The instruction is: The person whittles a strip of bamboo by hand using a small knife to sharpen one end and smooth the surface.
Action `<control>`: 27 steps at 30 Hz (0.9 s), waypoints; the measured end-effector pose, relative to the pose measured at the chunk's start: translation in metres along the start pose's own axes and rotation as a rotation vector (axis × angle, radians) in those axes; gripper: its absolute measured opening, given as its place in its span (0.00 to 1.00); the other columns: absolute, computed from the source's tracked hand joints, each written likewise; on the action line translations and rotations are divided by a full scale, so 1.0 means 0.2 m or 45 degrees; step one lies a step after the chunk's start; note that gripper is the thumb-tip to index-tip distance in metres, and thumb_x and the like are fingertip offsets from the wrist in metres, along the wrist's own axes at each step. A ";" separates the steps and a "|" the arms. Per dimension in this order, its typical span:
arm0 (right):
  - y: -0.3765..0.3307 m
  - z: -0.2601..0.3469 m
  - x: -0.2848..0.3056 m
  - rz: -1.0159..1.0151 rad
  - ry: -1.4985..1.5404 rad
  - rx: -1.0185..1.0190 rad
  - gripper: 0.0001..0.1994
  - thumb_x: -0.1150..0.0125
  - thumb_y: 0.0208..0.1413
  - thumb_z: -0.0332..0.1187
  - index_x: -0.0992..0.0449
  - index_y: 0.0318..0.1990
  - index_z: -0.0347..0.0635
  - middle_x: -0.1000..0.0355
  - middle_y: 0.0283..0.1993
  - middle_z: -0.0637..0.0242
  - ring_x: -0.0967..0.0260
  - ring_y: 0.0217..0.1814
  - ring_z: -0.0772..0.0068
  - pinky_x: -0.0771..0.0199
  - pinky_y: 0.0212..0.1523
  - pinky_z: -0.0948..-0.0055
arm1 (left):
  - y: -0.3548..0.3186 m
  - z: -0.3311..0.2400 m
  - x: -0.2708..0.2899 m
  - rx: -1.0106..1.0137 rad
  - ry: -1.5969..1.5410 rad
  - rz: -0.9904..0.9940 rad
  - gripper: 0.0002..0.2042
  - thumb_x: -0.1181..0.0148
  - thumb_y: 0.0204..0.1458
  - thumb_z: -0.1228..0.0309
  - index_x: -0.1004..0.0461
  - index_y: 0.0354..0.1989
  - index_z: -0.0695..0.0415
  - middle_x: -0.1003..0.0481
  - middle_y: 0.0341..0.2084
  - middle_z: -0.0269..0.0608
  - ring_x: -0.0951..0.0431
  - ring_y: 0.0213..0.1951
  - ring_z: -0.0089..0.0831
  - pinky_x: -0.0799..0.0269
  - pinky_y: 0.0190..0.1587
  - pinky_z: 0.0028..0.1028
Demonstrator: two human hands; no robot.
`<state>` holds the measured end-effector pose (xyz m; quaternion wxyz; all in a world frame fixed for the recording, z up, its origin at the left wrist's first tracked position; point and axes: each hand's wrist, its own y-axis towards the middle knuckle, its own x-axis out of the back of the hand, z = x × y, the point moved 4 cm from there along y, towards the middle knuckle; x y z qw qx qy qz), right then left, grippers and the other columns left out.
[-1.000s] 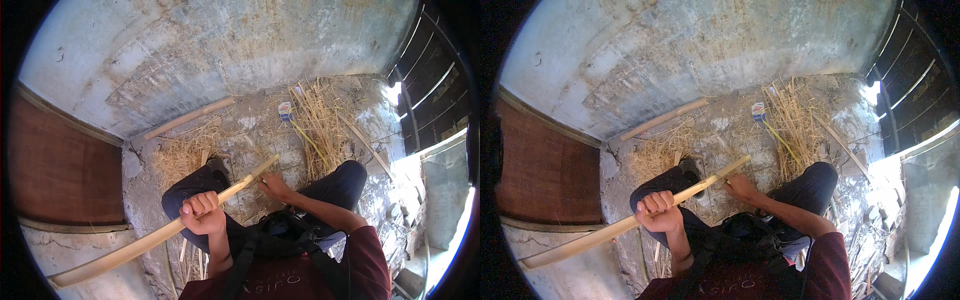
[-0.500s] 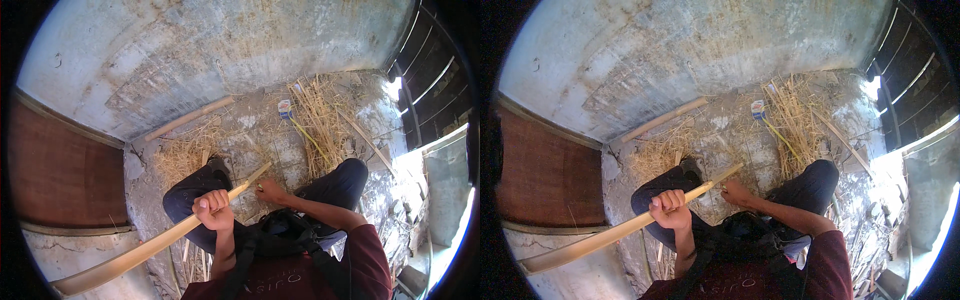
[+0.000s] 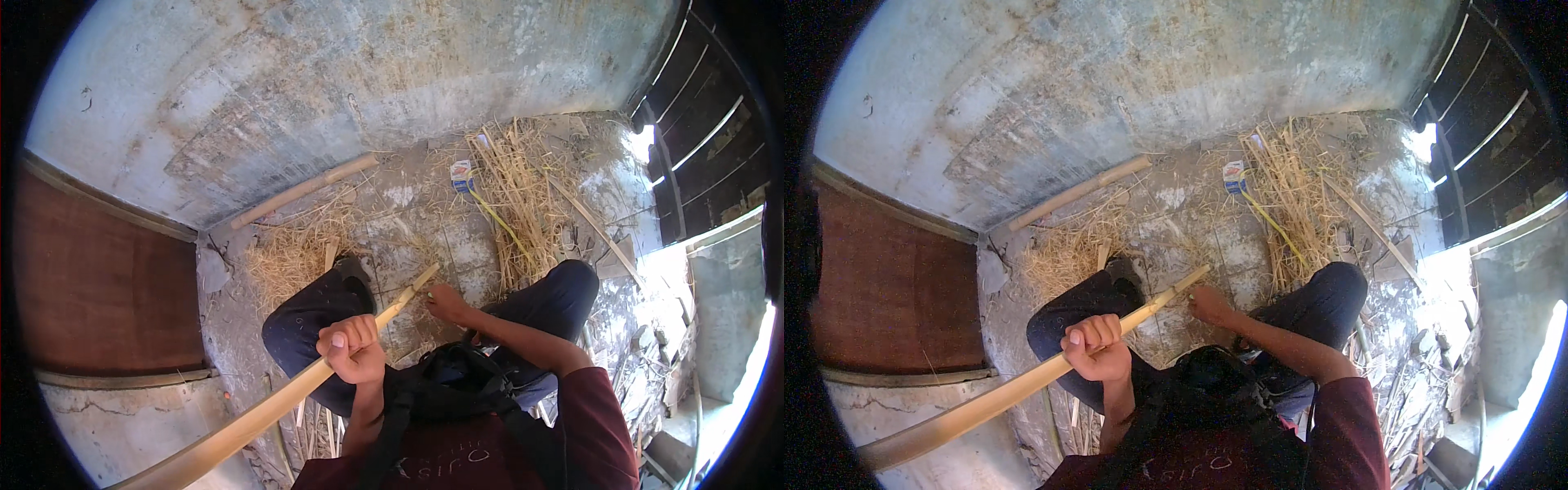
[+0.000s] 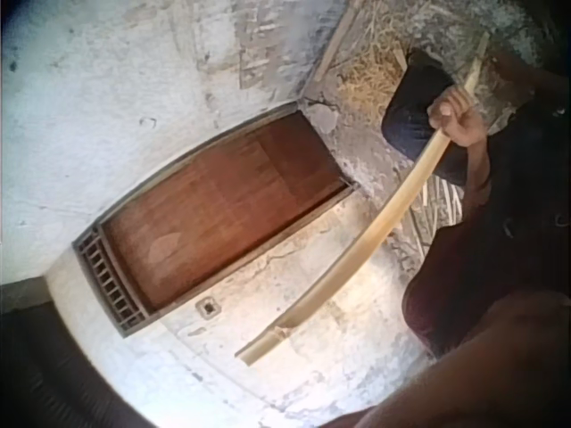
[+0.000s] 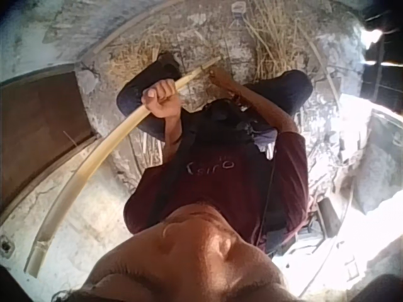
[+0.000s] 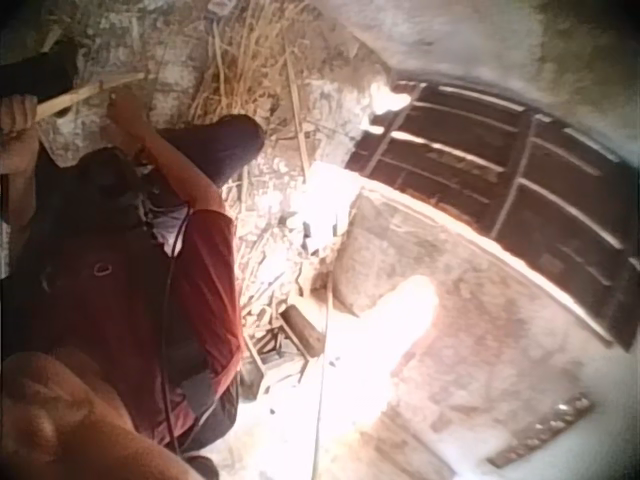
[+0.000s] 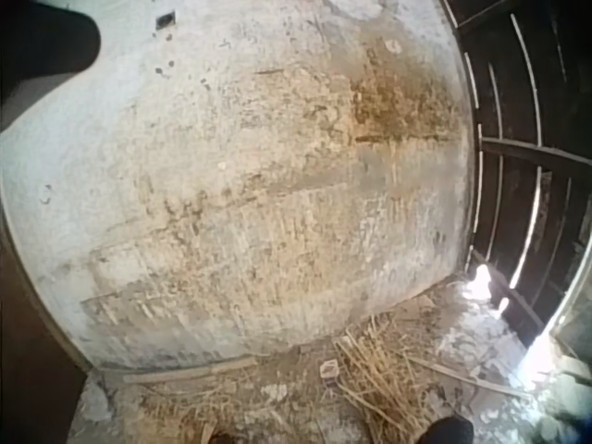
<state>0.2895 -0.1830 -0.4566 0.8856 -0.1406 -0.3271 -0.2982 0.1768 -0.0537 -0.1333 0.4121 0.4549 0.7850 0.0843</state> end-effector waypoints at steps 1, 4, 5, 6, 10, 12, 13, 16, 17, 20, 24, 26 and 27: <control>0.01 -0.01 -0.01 0.004 0.032 -0.019 0.10 0.36 0.56 0.34 0.23 0.40 0.37 0.25 0.35 0.44 0.25 0.41 0.34 0.25 0.44 0.38 | 0.00 0.00 0.01 0.001 0.009 0.002 0.24 0.52 0.68 0.69 0.49 0.16 0.49 0.51 0.12 0.26 0.54 0.15 0.21 0.55 0.20 0.29; 0.02 0.00 -0.01 0.029 -0.019 -0.079 0.10 0.36 0.55 0.34 0.23 0.40 0.37 0.24 0.35 0.45 0.24 0.42 0.35 0.24 0.44 0.39 | -0.01 -0.01 0.07 -0.001 0.002 -0.043 0.23 0.53 0.69 0.67 0.49 0.17 0.49 0.51 0.12 0.27 0.54 0.15 0.21 0.55 0.20 0.30; 0.02 0.01 -0.01 0.039 -0.060 -0.100 0.10 0.36 0.55 0.34 0.22 0.40 0.37 0.23 0.35 0.45 0.24 0.42 0.35 0.24 0.44 0.39 | -0.02 -0.01 0.10 -0.003 -0.006 -0.066 0.23 0.53 0.69 0.67 0.49 0.17 0.49 0.50 0.12 0.27 0.54 0.15 0.21 0.55 0.21 0.30; 0.03 0.02 0.00 -0.022 -0.031 -0.078 0.11 0.35 0.55 0.34 0.21 0.41 0.36 0.23 0.35 0.43 0.23 0.41 0.34 0.23 0.44 0.39 | -0.01 -0.01 0.10 -0.005 -0.010 -0.067 0.23 0.53 0.69 0.67 0.49 0.17 0.49 0.50 0.12 0.27 0.55 0.15 0.22 0.55 0.21 0.30; 0.02 0.02 0.01 -0.020 -0.052 -0.080 0.12 0.35 0.54 0.33 0.20 0.42 0.36 0.22 0.35 0.42 0.23 0.42 0.34 0.23 0.45 0.38 | -0.01 -0.03 0.11 -0.004 -0.021 -0.057 0.23 0.53 0.69 0.66 0.49 0.17 0.49 0.50 0.12 0.28 0.55 0.16 0.22 0.55 0.21 0.30; 0.01 0.01 0.00 0.005 -0.089 -0.071 0.12 0.34 0.54 0.34 0.20 0.42 0.36 0.22 0.35 0.43 0.23 0.41 0.34 0.23 0.45 0.38 | -0.02 -0.04 0.09 0.002 -0.027 -0.047 0.23 0.53 0.69 0.66 0.49 0.18 0.49 0.50 0.12 0.28 0.55 0.16 0.22 0.55 0.21 0.31; 0.00 0.00 0.00 -0.032 -0.088 -0.039 0.12 0.34 0.54 0.34 0.19 0.42 0.36 0.22 0.34 0.42 0.22 0.40 0.32 0.23 0.44 0.38 | -0.02 -0.04 0.08 0.006 -0.030 -0.043 0.23 0.54 0.69 0.66 0.49 0.18 0.49 0.50 0.12 0.28 0.55 0.16 0.22 0.55 0.21 0.31; -0.01 0.02 -0.02 -0.033 -0.119 -0.034 0.13 0.33 0.55 0.35 0.18 0.42 0.36 0.22 0.35 0.41 0.21 0.40 0.32 0.21 0.44 0.39 | -0.02 -0.06 0.10 0.000 -0.025 -0.041 0.22 0.54 0.69 0.66 0.49 0.18 0.48 0.51 0.12 0.28 0.55 0.16 0.22 0.55 0.21 0.31; -0.01 0.02 -0.03 -0.014 -0.136 -0.048 0.13 0.32 0.54 0.35 0.18 0.43 0.35 0.22 0.35 0.41 0.21 0.41 0.32 0.21 0.44 0.40 | -0.02 -0.07 0.12 -0.004 -0.021 -0.043 0.22 0.54 0.69 0.65 0.49 0.18 0.48 0.51 0.12 0.27 0.55 0.16 0.22 0.54 0.21 0.31; -0.04 -0.20 -0.10 0.141 -0.294 -0.272 0.13 0.31 0.54 0.35 0.18 0.42 0.34 0.22 0.38 0.40 0.20 0.45 0.34 0.20 0.45 0.41 | -0.01 -0.08 0.07 0.050 -0.027 -0.033 0.22 0.54 0.69 0.64 0.49 0.19 0.48 0.51 0.13 0.27 0.56 0.15 0.22 0.55 0.20 0.31; -0.13 -0.22 -0.06 0.228 -0.285 -0.333 0.10 0.33 0.54 0.32 0.19 0.39 0.34 0.21 0.39 0.44 0.20 0.43 0.38 0.20 0.41 0.42 | 0.00 -0.15 0.04 0.145 -0.140 -0.125 0.20 0.51 0.64 0.72 0.49 0.19 0.49 0.50 0.14 0.27 0.52 0.15 0.22 0.54 0.19 0.29; -0.12 -0.23 -0.02 0.143 -0.334 -0.407 0.11 0.33 0.55 0.32 0.19 0.39 0.33 0.21 0.38 0.45 0.19 0.44 0.38 0.20 0.43 0.42 | 0.03 -0.21 0.07 0.101 -0.230 -0.120 0.20 0.51 0.65 0.70 0.48 0.19 0.49 0.50 0.14 0.27 0.52 0.14 0.22 0.54 0.19 0.30; -0.13 -0.23 0.02 0.114 -0.277 -0.410 0.11 0.33 0.55 0.33 0.20 0.39 0.33 0.21 0.38 0.45 0.19 0.43 0.38 0.20 0.42 0.42 | 0.01 -0.24 0.12 0.088 -0.264 -0.143 0.21 0.51 0.66 0.69 0.48 0.19 0.49 0.50 0.14 0.27 0.52 0.14 0.22 0.53 0.19 0.30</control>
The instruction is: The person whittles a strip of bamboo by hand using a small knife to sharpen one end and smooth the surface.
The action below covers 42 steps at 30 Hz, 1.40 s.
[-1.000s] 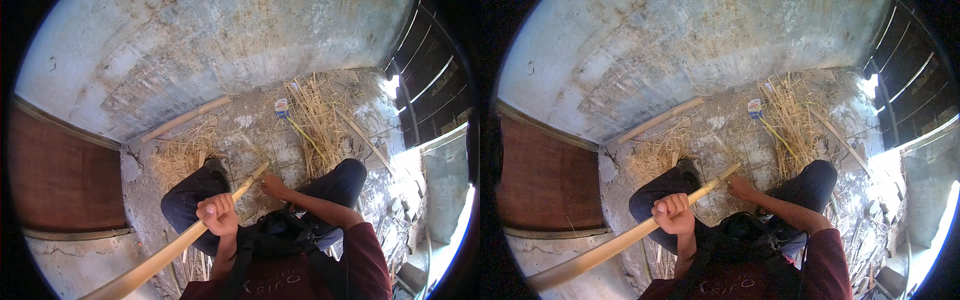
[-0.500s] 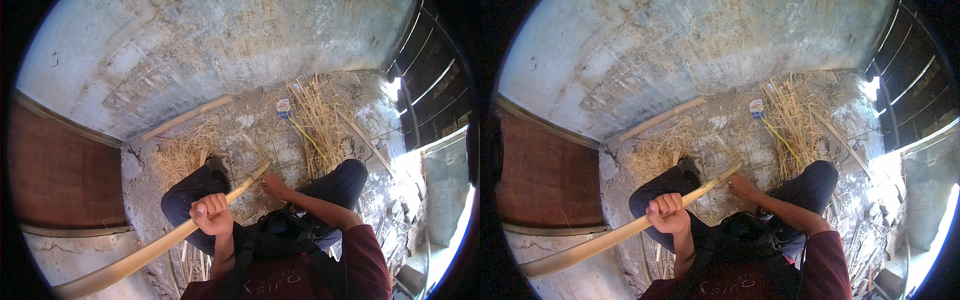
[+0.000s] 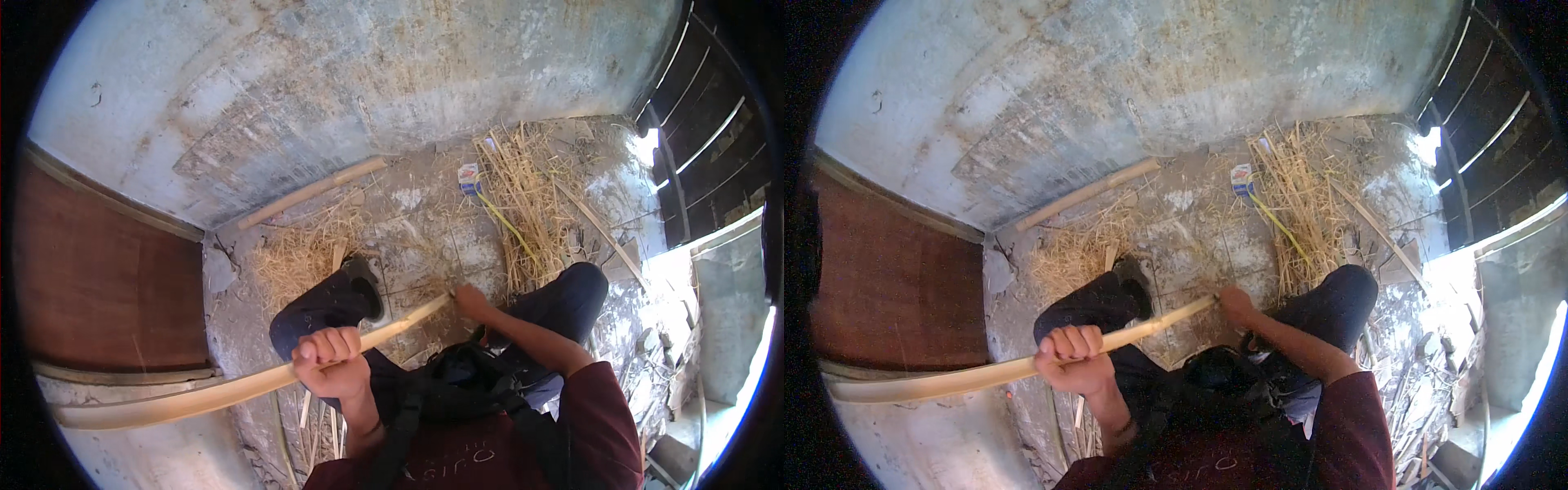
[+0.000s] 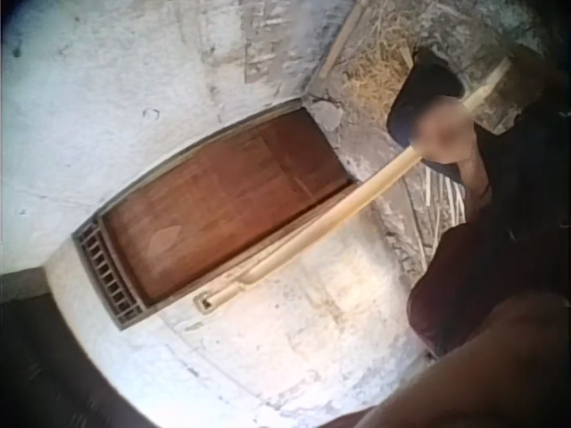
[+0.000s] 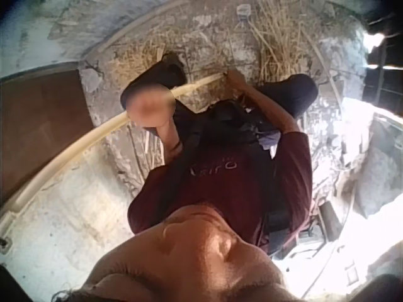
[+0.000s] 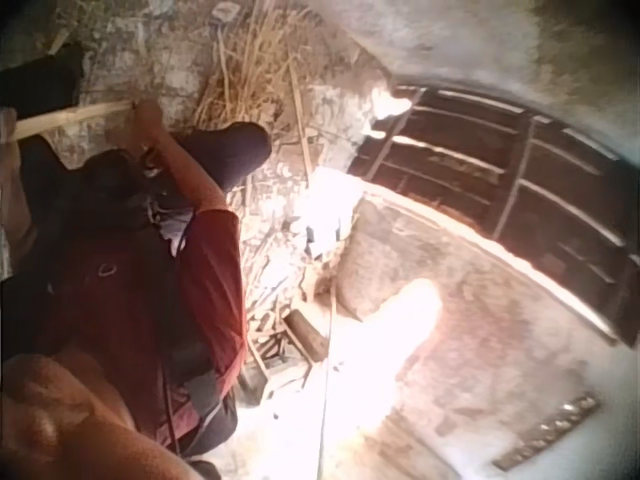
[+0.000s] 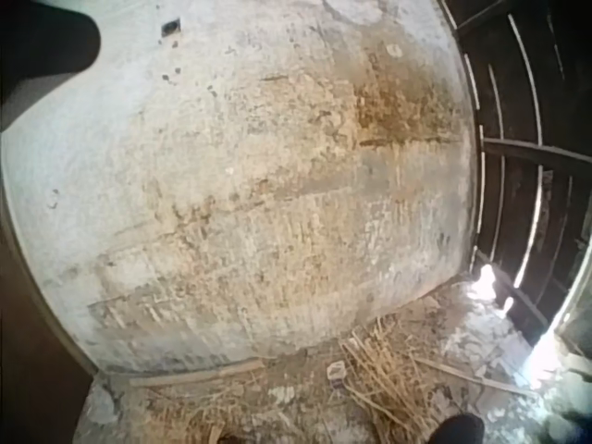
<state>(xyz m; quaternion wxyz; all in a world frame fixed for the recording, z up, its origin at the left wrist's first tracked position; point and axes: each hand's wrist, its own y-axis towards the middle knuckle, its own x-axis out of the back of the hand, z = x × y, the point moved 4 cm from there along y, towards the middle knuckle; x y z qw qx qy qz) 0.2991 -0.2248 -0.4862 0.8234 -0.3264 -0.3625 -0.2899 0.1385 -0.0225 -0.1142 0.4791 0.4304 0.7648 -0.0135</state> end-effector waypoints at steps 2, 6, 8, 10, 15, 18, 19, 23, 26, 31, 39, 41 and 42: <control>0.00 0.04 0.09 -0.032 0.143 -0.002 0.12 0.32 0.56 0.34 0.20 0.39 0.31 0.21 0.37 0.45 0.19 0.42 0.37 0.20 0.42 0.41 | 0.00 -0.05 0.02 -0.018 0.073 0.055 0.21 0.52 0.67 0.64 0.48 0.19 0.48 0.49 0.14 0.26 0.52 0.14 0.22 0.53 0.20 0.30; 0.07 -0.02 0.22 -0.333 0.238 0.033 0.16 0.34 0.57 0.35 0.26 0.48 0.34 0.23 0.31 0.41 0.20 0.41 0.34 0.21 0.44 0.43 | 0.09 -0.10 -0.06 -0.128 0.056 0.173 0.20 0.54 0.66 0.64 0.49 0.20 0.47 0.50 0.13 0.26 0.53 0.14 0.21 0.54 0.21 0.29; 0.01 0.17 0.36 -0.374 0.484 -0.040 0.18 0.37 0.59 0.34 0.30 0.52 0.35 0.25 0.28 0.43 0.21 0.38 0.33 0.23 0.41 0.43 | 0.08 -0.17 -0.02 -0.231 0.085 0.084 0.20 0.54 0.67 0.64 0.50 0.19 0.46 0.51 0.13 0.26 0.55 0.14 0.21 0.55 0.21 0.30; -0.03 0.22 0.42 -0.413 0.634 0.053 0.17 0.39 0.63 0.33 0.33 0.55 0.36 0.25 0.29 0.44 0.22 0.36 0.34 0.26 0.38 0.42 | 0.11 -0.22 -0.03 -0.282 0.157 0.019 0.21 0.55 0.67 0.62 0.50 0.19 0.46 0.52 0.12 0.26 0.56 0.14 0.21 0.56 0.21 0.30; -0.07 0.33 0.48 -0.517 0.849 0.413 0.13 0.45 0.69 0.32 0.33 0.57 0.39 0.29 0.27 0.51 0.28 0.27 0.44 0.32 0.32 0.50 | 0.15 -0.24 -0.05 -0.300 0.179 0.047 0.22 0.55 0.68 0.59 0.50 0.19 0.46 0.51 0.12 0.26 0.56 0.15 0.21 0.56 0.22 0.29; -0.09 0.39 0.49 -0.529 0.868 0.497 0.13 0.47 0.72 0.32 0.32 0.59 0.40 0.31 0.25 0.55 0.32 0.23 0.53 0.35 0.29 0.54 | 0.14 -0.21 -0.03 -0.285 0.169 0.048 0.22 0.54 0.68 0.59 0.50 0.19 0.46 0.51 0.12 0.26 0.56 0.15 0.21 0.56 0.22 0.29; -0.09 0.40 0.48 -0.453 0.904 0.448 0.13 0.48 0.72 0.33 0.31 0.60 0.40 0.32 0.25 0.57 0.32 0.23 0.56 0.36 0.28 0.55 | 0.13 -0.20 -0.02 -0.281 0.167 0.044 0.22 0.54 0.68 0.59 0.50 0.19 0.46 0.51 0.12 0.26 0.56 0.15 0.21 0.56 0.22 0.29; -0.09 0.41 0.48 -0.415 0.941 0.442 0.14 0.48 0.74 0.35 0.30 0.61 0.40 0.34 0.23 0.60 0.33 0.22 0.61 0.38 0.27 0.56 | 0.13 -0.14 0.00 -0.201 0.166 0.166 0.22 0.53 0.66 0.61 0.50 0.18 0.47 0.51 0.12 0.27 0.56 0.14 0.22 0.56 0.21 0.30; -0.07 0.37 0.45 -0.438 0.919 0.410 0.16 0.49 0.75 0.36 0.32 0.64 0.41 0.35 0.23 0.60 0.34 0.21 0.61 0.39 0.27 0.57 | 0.11 -0.04 0.05 -0.156 0.153 0.194 0.22 0.52 0.66 0.62 0.50 0.18 0.47 0.51 0.12 0.27 0.55 0.15 0.22 0.55 0.22 0.31; -0.10 0.42 0.42 -0.388 0.856 0.459 0.19 0.50 0.76 0.37 0.37 0.69 0.45 0.36 0.22 0.60 0.35 0.21 0.59 0.39 0.27 0.56 | 0.07 0.07 0.06 -0.152 0.182 0.205 0.21 0.50 0.65 0.67 0.51 0.19 0.49 0.50 0.13 0.27 0.53 0.15 0.22 0.55 0.21 0.30; -0.21 0.56 0.42 -0.045 0.865 0.466 0.17 0.49 0.76 0.38 0.36 0.66 0.46 0.35 0.25 0.61 0.32 0.29 0.62 0.36 0.34 0.57 | 0.07 0.14 0.06 -0.043 0.214 0.194 0.24 0.47 0.61 0.68 0.50 0.14 0.52 0.50 0.10 0.28 0.51 0.13 0.22 0.56 0.20 0.30; -0.22 0.59 0.42 -0.081 0.958 0.523 0.15 0.49 0.76 0.36 0.34 0.64 0.45 0.35 0.25 0.62 0.33 0.30 0.64 0.35 0.36 0.59 | 0.07 0.15 0.06 0.010 0.229 0.258 0.24 0.46 0.61 0.67 0.50 0.14 0.53 0.50 0.10 0.28 0.51 0.13 0.23 0.56 0.20 0.30; -0.22 0.58 0.41 -0.077 0.994 0.519 0.14 0.49 0.75 0.36 0.34 0.63 0.45 0.35 0.26 0.63 0.34 0.30 0.66 0.35 0.36 0.60 | 0.08 0.15 0.05 0.035 0.236 0.289 0.25 0.46 0.61 0.66 0.50 0.13 0.53 0.50 0.10 0.28 0.50 0.13 0.23 0.56 0.20 0.30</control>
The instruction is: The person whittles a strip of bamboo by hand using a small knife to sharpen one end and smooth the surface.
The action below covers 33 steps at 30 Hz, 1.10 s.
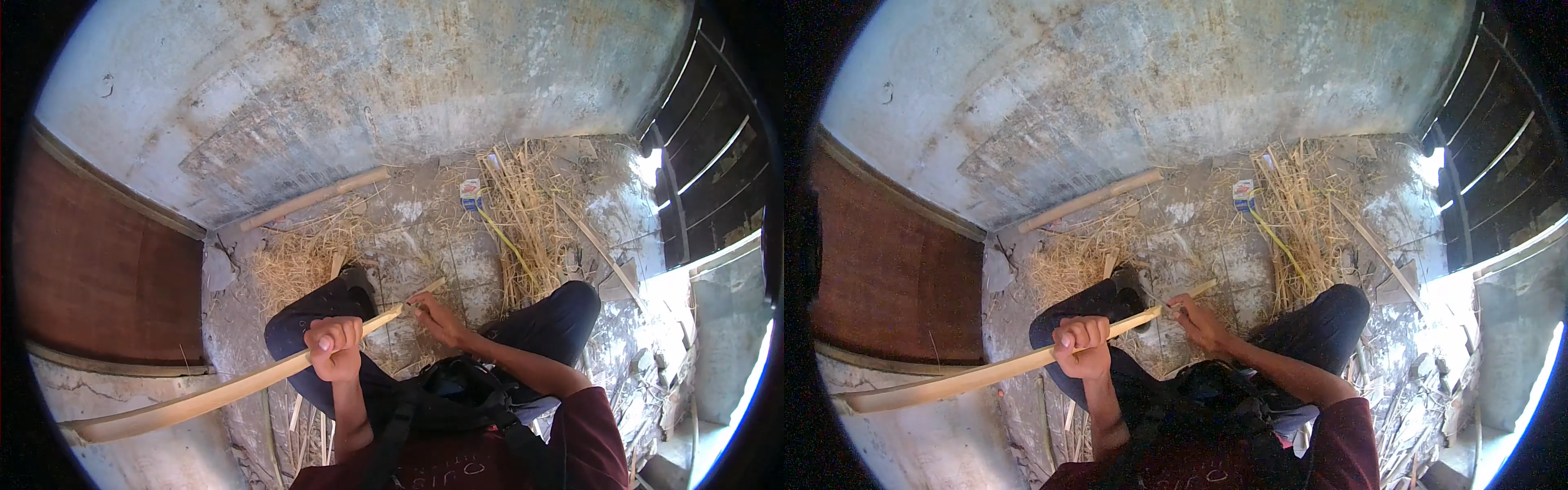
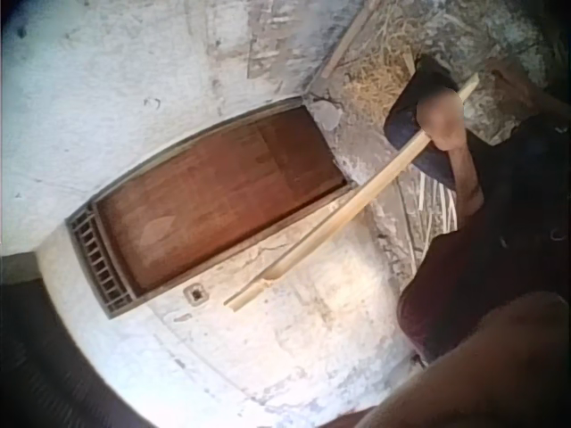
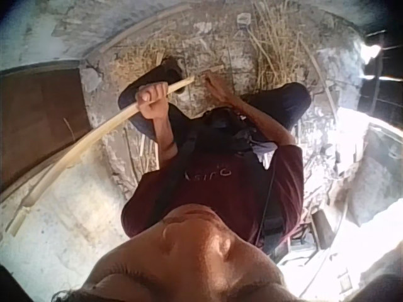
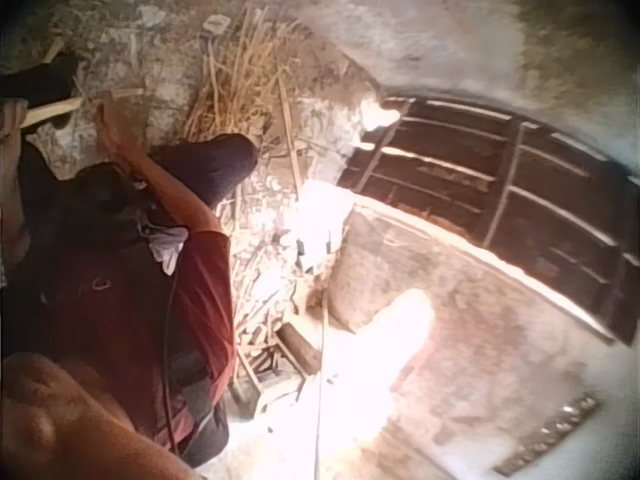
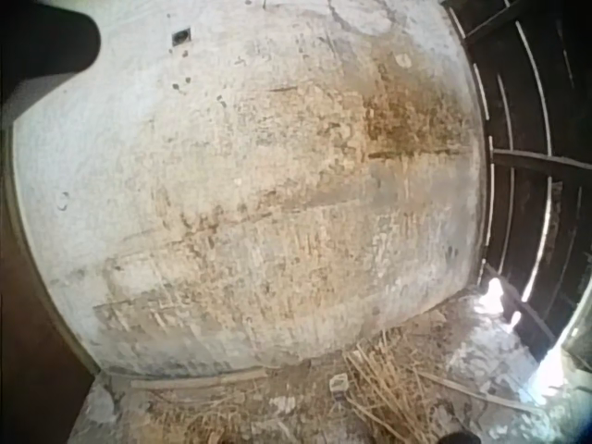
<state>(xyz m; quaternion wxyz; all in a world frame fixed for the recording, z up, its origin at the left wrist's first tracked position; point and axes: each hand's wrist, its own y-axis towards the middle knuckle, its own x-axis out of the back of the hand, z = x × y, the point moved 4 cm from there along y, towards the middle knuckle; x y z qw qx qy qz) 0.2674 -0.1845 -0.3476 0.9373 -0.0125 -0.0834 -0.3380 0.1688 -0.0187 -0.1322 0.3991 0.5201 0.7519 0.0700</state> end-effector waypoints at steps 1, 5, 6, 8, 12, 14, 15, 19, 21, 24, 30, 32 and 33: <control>0.00 -0.02 0.01 -0.006 0.036 -0.004 0.14 0.49 0.75 0.35 0.33 0.62 0.44 0.36 0.26 0.64 0.34 0.31 0.67 0.35 0.36 0.61 | 0.01 0.00 -0.01 0.033 0.028 0.047 0.25 0.45 0.62 0.64 0.50 0.14 0.52 0.50 0.10 0.28 0.50 0.13 0.23 0.56 0.20 0.30; 0.03 -0.12 0.02 -0.001 0.327 -0.078 0.12 0.48 0.75 0.34 0.33 0.60 0.43 0.36 0.27 0.67 0.38 0.31 0.72 0.36 0.36 0.64 | 0.03 0.00 -0.03 0.128 0.092 0.197 0.27 0.44 0.63 0.61 0.49 0.14 0.52 0.49 0.09 0.28 0.50 0.12 0.23 0.56 0.19 0.30; 0.03 -0.12 0.02 0.022 0.317 -0.107 0.12 0.48 0.75 0.34 0.33 0.60 0.42 0.36 0.28 0.68 0.38 0.31 0.72 0.36 0.36 0.65 | 0.03 0.01 -0.03 0.138 0.099 0.221 0.27 0.44 0.63 0.60 0.48 0.13 0.52 0.49 0.09 0.29 0.50 0.12 0.23 0.56 0.19 0.30; 0.04 -0.12 0.03 0.066 0.296 -0.166 0.11 0.48 0.75 0.33 0.33 0.59 0.41 0.36 0.28 0.69 0.39 0.31 0.73 0.36 0.36 0.66 | 0.02 0.01 -0.04 0.155 0.110 0.219 0.28 0.44 0.63 0.60 0.48 0.13 0.53 0.48 0.09 0.29 0.50 0.12 0.23 0.56 0.19 0.30; 0.04 -0.09 0.02 0.024 0.294 -0.088 0.10 0.46 0.75 0.35 0.31 0.55 0.41 0.36 0.28 0.70 0.39 0.30 0.77 0.39 0.33 0.69 | 0.02 0.01 -0.05 0.184 0.120 0.227 0.28 0.43 0.63 0.59 0.48 0.12 0.53 0.47 0.08 0.30 0.50 0.12 0.23 0.56 0.18 0.30; 0.04 -0.09 0.02 -0.003 0.343 -0.063 0.09 0.46 0.76 0.36 0.30 0.53 0.40 0.36 0.27 0.71 0.40 0.29 0.79 0.40 0.31 0.71 | 0.02 0.02 -0.05 0.206 0.127 0.229 0.28 0.43 0.61 0.59 0.47 0.12 0.53 0.47 0.08 0.30 0.50 0.12 0.23 0.56 0.18 0.30; 0.04 -0.10 0.02 -0.011 0.383 -0.074 0.09 0.46 0.76 0.37 0.30 0.52 0.40 0.36 0.27 0.72 0.41 0.28 0.79 0.40 0.30 0.71 | 0.02 0.03 -0.06 0.215 0.132 0.230 0.27 0.42 0.61 0.59 0.47 0.12 0.53 0.47 0.08 0.30 0.50 0.12 0.23 0.56 0.18 0.30; 0.06 -0.13 0.03 -0.001 0.604 -0.180 0.10 0.46 0.77 0.38 0.31 0.50 0.40 0.37 0.26 0.73 0.39 0.25 0.80 0.40 0.27 0.71 | 0.03 0.03 -0.08 0.293 0.132 0.252 0.29 0.39 0.57 0.58 0.47 0.11 0.57 0.48 0.08 0.31 0.50 0.11 0.25 0.60 0.19 0.31; 0.07 -0.15 0.04 -0.050 0.651 -0.280 0.11 0.46 0.77 0.39 0.31 0.50 0.40 0.37 0.26 0.73 0.36 0.23 0.79 0.38 0.24 0.71 | 0.03 0.03 -0.09 0.304 0.174 0.301 0.29 0.38 0.56 0.57 0.47 0.11 0.58 0.48 0.08 0.31 0.50 0.11 0.25 0.60 0.19 0.31; 0.07 -0.18 0.06 -0.193 0.630 -0.438 0.12 0.48 0.78 0.40 0.32 0.51 0.40 0.37 0.24 0.72 0.32 0.20 0.77 0.36 0.19 0.71 | 0.03 0.04 -0.10 0.317 0.167 0.351 0.26 0.38 0.56 0.61 0.46 0.11 0.55 0.49 0.08 0.29 0.51 0.11 0.23 0.56 0.18 0.30; 0.06 -0.24 0.12 -0.103 0.523 -0.602 0.13 0.47 0.77 0.43 0.30 0.52 0.41 0.30 0.25 0.68 0.29 0.19 0.76 0.33 0.18 0.72 | 0.02 0.05 -0.08 0.341 0.138 0.319 0.27 0.38 0.56 0.61 0.46 0.11 0.55 0.49 0.08 0.29 0.51 0.11 0.23 0.57 0.18 0.30; 0.06 -0.23 0.13 -0.099 0.506 -0.679 0.12 0.44 0.76 0.44 0.29 0.51 0.45 0.30 0.27 0.70 0.31 0.21 0.78 0.35 0.19 0.74 | 0.02 0.05 -0.08 0.341 0.138 0.318 0.27 0.38 0.57 0.61 0.46 0.11 0.55 0.49 0.08 0.29 0.51 0.11 0.23 0.57 0.18 0.31; 0.06 -0.21 0.14 -0.061 0.525 -0.678 0.12 0.44 0.75 0.43 0.29 0.51 0.46 0.30 0.27 0.70 0.31 0.20 0.78 0.35 0.19 0.74 | 0.03 0.05 -0.08 0.339 0.139 0.318 0.27 0.38 0.57 0.61 0.46 0.11 0.55 0.49 0.08 0.29 0.51 0.11 0.23 0.57 0.18 0.31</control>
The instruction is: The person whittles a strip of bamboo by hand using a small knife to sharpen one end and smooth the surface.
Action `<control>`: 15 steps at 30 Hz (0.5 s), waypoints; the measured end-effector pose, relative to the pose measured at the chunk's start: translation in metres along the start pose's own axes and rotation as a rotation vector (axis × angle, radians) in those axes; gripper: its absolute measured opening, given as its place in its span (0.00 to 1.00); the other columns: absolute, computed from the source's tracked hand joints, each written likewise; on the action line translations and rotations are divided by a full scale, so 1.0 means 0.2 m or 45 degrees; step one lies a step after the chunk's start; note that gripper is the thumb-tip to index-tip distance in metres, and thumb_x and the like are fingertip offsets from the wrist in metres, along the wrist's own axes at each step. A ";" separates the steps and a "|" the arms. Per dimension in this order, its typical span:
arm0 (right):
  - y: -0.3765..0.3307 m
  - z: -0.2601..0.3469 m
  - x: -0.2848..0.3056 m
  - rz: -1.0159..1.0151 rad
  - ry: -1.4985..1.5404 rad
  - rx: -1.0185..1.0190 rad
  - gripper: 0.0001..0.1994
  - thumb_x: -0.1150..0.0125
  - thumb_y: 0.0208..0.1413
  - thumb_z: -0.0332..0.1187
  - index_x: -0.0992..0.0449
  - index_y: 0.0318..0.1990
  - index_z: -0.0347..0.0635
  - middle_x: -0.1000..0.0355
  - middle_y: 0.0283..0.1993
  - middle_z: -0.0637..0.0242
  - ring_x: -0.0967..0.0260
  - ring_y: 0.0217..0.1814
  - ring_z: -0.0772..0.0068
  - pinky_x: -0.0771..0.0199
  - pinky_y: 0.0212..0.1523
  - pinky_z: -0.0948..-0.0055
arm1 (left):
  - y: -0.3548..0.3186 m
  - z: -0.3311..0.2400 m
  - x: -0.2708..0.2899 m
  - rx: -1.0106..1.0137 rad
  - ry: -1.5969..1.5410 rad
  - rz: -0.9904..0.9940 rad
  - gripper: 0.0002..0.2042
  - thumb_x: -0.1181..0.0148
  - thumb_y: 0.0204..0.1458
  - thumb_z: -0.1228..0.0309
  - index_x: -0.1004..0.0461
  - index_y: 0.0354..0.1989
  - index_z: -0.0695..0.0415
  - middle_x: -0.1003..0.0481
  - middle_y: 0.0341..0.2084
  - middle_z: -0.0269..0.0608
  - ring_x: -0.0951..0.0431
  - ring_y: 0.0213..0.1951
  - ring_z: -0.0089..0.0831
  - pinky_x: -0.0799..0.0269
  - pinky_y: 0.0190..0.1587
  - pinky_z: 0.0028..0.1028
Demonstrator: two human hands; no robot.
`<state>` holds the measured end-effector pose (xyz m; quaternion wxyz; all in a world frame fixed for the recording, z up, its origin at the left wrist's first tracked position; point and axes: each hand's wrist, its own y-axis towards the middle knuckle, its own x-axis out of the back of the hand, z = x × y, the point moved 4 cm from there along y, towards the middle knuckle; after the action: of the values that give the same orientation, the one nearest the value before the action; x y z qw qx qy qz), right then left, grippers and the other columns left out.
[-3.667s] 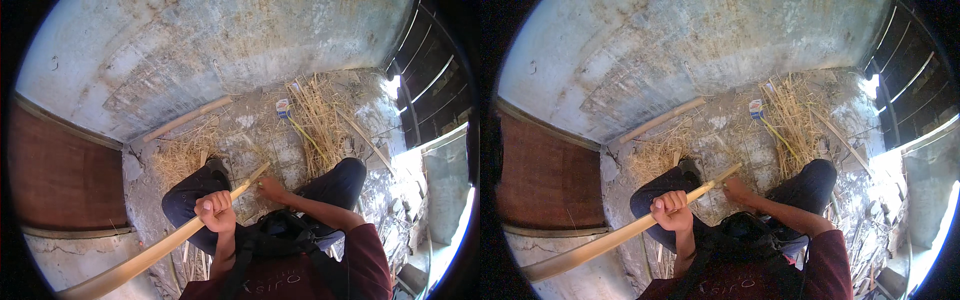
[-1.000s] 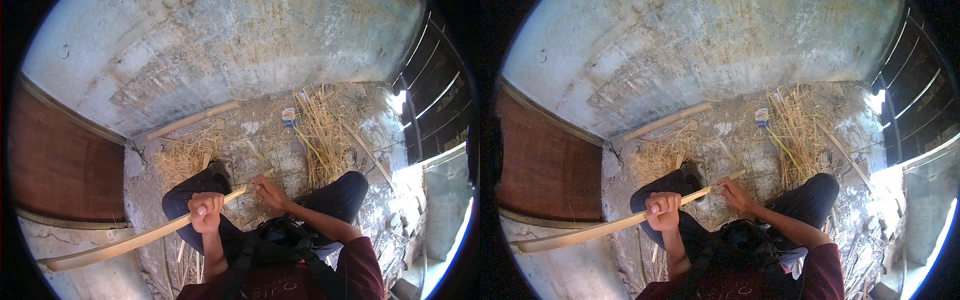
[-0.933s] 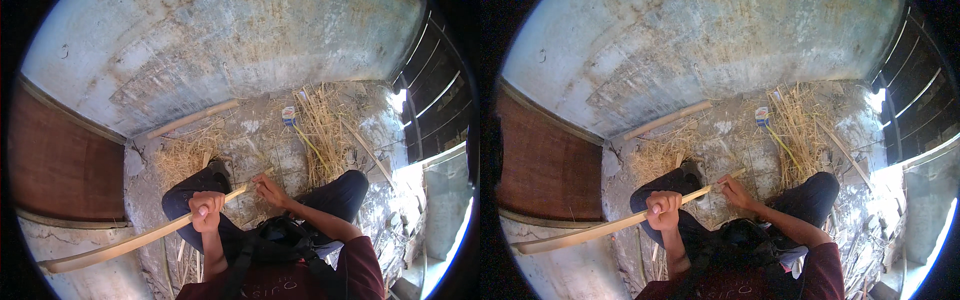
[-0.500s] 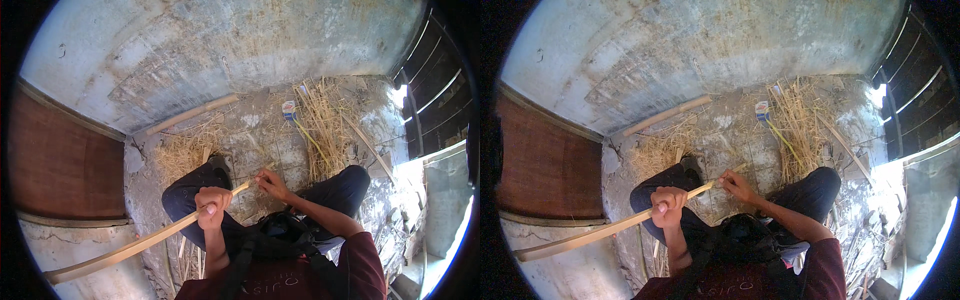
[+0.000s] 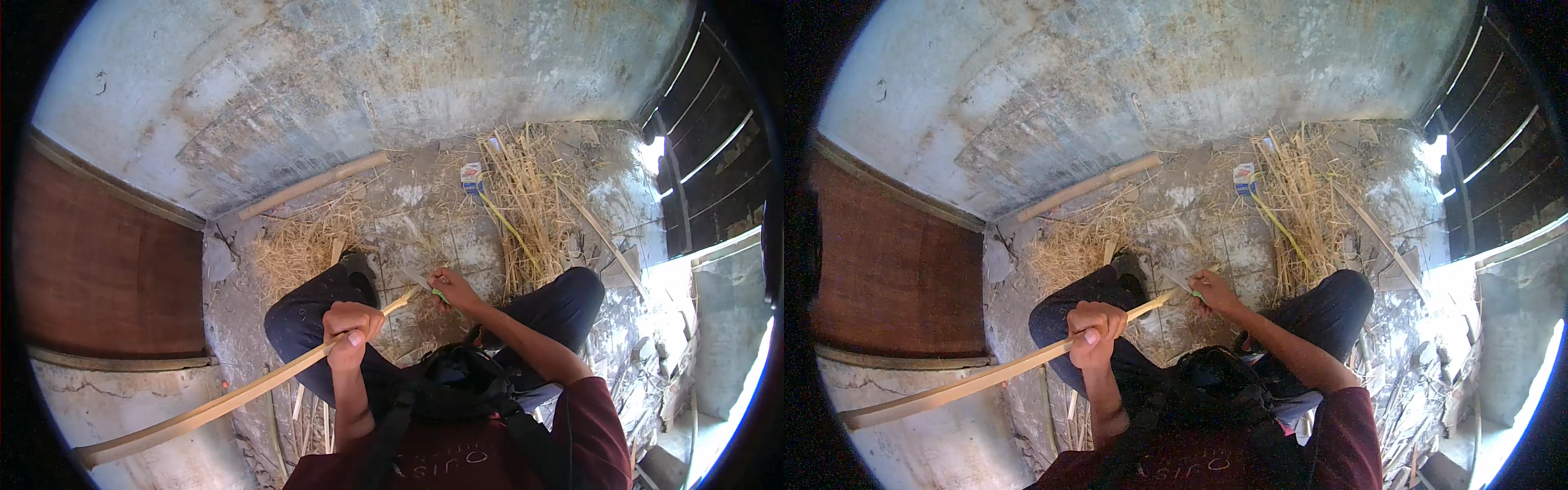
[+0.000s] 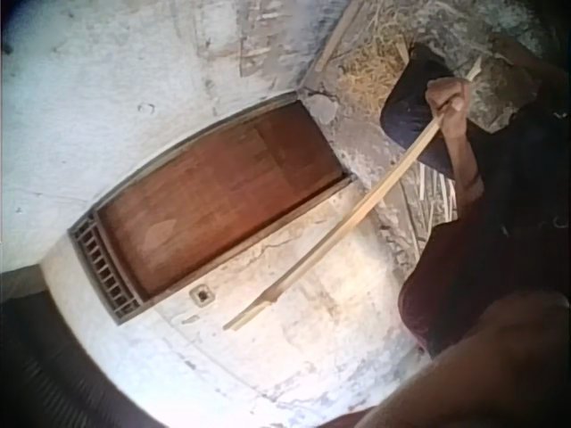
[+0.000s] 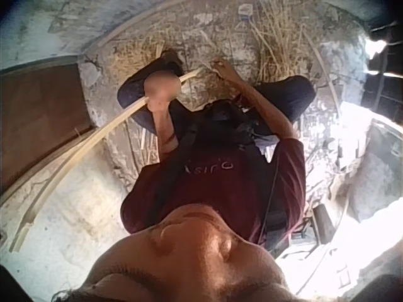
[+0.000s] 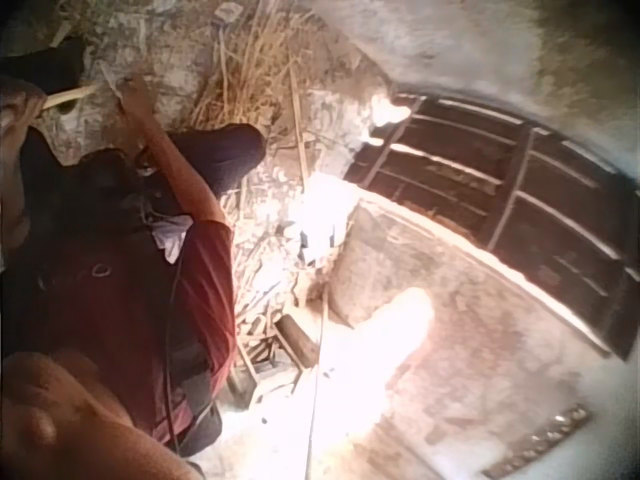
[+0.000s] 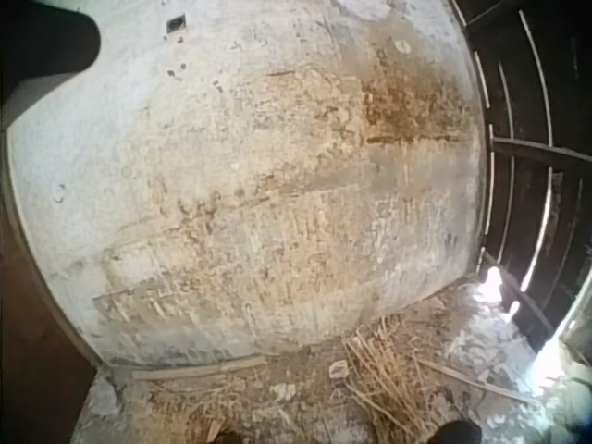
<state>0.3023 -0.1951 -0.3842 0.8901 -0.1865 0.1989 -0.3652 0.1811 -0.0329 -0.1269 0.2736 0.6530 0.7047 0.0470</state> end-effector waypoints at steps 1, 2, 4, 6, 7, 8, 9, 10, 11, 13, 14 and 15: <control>-0.01 0.02 -0.01 0.040 0.008 -0.008 0.11 0.43 0.75 0.43 0.29 0.51 0.46 0.30 0.27 0.70 0.32 0.20 0.78 0.35 0.19 0.74 | 0.00 0.00 0.00 0.003 -0.003 0.000 0.27 0.37 0.57 0.61 0.46 0.11 0.55 0.49 0.08 0.29 0.51 0.11 0.23 0.57 0.18 0.30; -0.02 0.04 -0.01 0.081 0.016 -0.015 0.11 0.42 0.75 0.43 0.29 0.51 0.47 0.30 0.26 0.70 0.33 0.20 0.78 0.35 0.19 0.74 | 0.00 0.00 0.01 0.006 -0.006 -0.001 0.27 0.37 0.57 0.61 0.46 0.11 0.55 0.49 0.08 0.29 0.51 0.11 0.23 0.57 0.18 0.30; -0.03 0.08 -0.01 0.130 0.012 0.009 0.12 0.42 0.74 0.42 0.29 0.52 0.45 0.28 0.26 0.68 0.32 0.18 0.76 0.35 0.19 0.73 | 0.00 0.00 0.01 0.009 -0.009 0.003 0.27 0.37 0.57 0.61 0.46 0.11 0.55 0.48 0.08 0.29 0.51 0.12 0.23 0.57 0.18 0.30; -0.05 0.12 -0.01 0.190 0.013 0.015 0.12 0.42 0.74 0.42 0.29 0.52 0.45 0.28 0.25 0.67 0.33 0.18 0.76 0.35 0.18 0.72 | 0.01 0.00 0.00 0.008 -0.008 0.006 0.28 0.37 0.57 0.60 0.45 0.11 0.54 0.48 0.08 0.29 0.51 0.12 0.23 0.58 0.18 0.30; -0.06 0.14 -0.02 0.225 0.016 0.008 0.11 0.41 0.74 0.42 0.29 0.52 0.45 0.28 0.25 0.67 0.34 0.18 0.77 0.36 0.18 0.72 | 0.01 0.00 0.00 0.009 -0.004 -0.002 0.28 0.37 0.57 0.60 0.45 0.11 0.55 0.48 0.08 0.29 0.51 0.12 0.23 0.58 0.18 0.30; -0.07 0.16 -0.03 0.261 0.020 0.001 0.11 0.41 0.74 0.41 0.28 0.52 0.45 0.28 0.26 0.67 0.34 0.18 0.77 0.37 0.18 0.72 | 0.00 0.00 0.00 0.011 0.001 -0.011 0.28 0.37 0.57 0.60 0.45 0.11 0.55 0.48 0.08 0.29 0.51 0.12 0.23 0.58 0.18 0.30; -0.07 0.17 -0.03 0.276 0.020 -0.008 0.11 0.41 0.74 0.42 0.28 0.52 0.45 0.28 0.26 0.68 0.35 0.18 0.78 0.37 0.18 0.73 | 0.01 0.01 0.00 0.008 0.003 -0.016 0.28 0.36 0.57 0.60 0.45 0.11 0.55 0.48 0.08 0.29 0.51 0.12 0.23 0.58 0.18 0.29; -0.08 0.17 -0.03 0.292 0.019 -0.018 0.11 0.41 0.74 0.42 0.28 0.52 0.46 0.28 0.26 0.68 0.36 0.18 0.79 0.38 0.18 0.73 | 0.01 0.01 0.00 0.009 0.005 -0.016 0.28 0.36 0.57 0.60 0.45 0.11 0.55 0.48 0.08 0.29 0.51 0.12 0.23 0.58 0.18 0.29; -0.08 0.17 -0.02 0.308 0.019 -0.028 0.11 0.41 0.74 0.42 0.28 0.52 0.46 0.29 0.26 0.69 0.36 0.18 0.80 0.38 0.18 0.74 | 0.00 0.00 -0.01 0.009 0.006 -0.016 0.28 0.36 0.57 0.60 0.46 0.11 0.55 0.48 0.08 0.28 0.51 0.12 0.23 0.58 0.18 0.29; -0.11 0.23 -0.04 0.399 0.029 -0.052 0.11 0.41 0.74 0.43 0.28 0.51 0.47 0.30 0.26 0.71 0.37 0.19 0.82 0.39 0.18 0.75 | 0.01 0.00 -0.02 0.006 0.010 -0.007 0.28 0.36 0.57 0.60 0.46 0.11 0.55 0.48 0.08 0.28 0.51 0.12 0.23 0.57 0.18 0.29; -0.14 0.26 -0.06 0.447 0.037 -0.068 0.11 0.41 0.75 0.44 0.28 0.51 0.48 0.31 0.26 0.72 0.37 0.19 0.82 0.40 0.18 0.76 | 0.01 0.00 -0.03 0.010 0.014 -0.002 0.28 0.37 0.57 0.60 0.46 0.11 0.55 0.48 0.08 0.28 0.51 0.11 0.23 0.57 0.18 0.29; -0.16 0.29 -0.07 0.473 0.033 -0.061 0.11 0.41 0.75 0.44 0.28 0.51 0.48 0.31 0.26 0.73 0.37 0.19 0.83 0.40 0.18 0.76 | 0.01 0.00 -0.04 0.015 0.018 0.003 0.28 0.37 0.57 0.60 0.46 0.11 0.55 0.48 0.08 0.28 0.51 0.11 0.23 0.57 0.18 0.29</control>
<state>0.3028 -0.1952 -0.3154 0.9349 -0.1630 0.2499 -0.1921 0.1822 -0.0392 -0.1236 0.2648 0.6550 0.7061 0.0476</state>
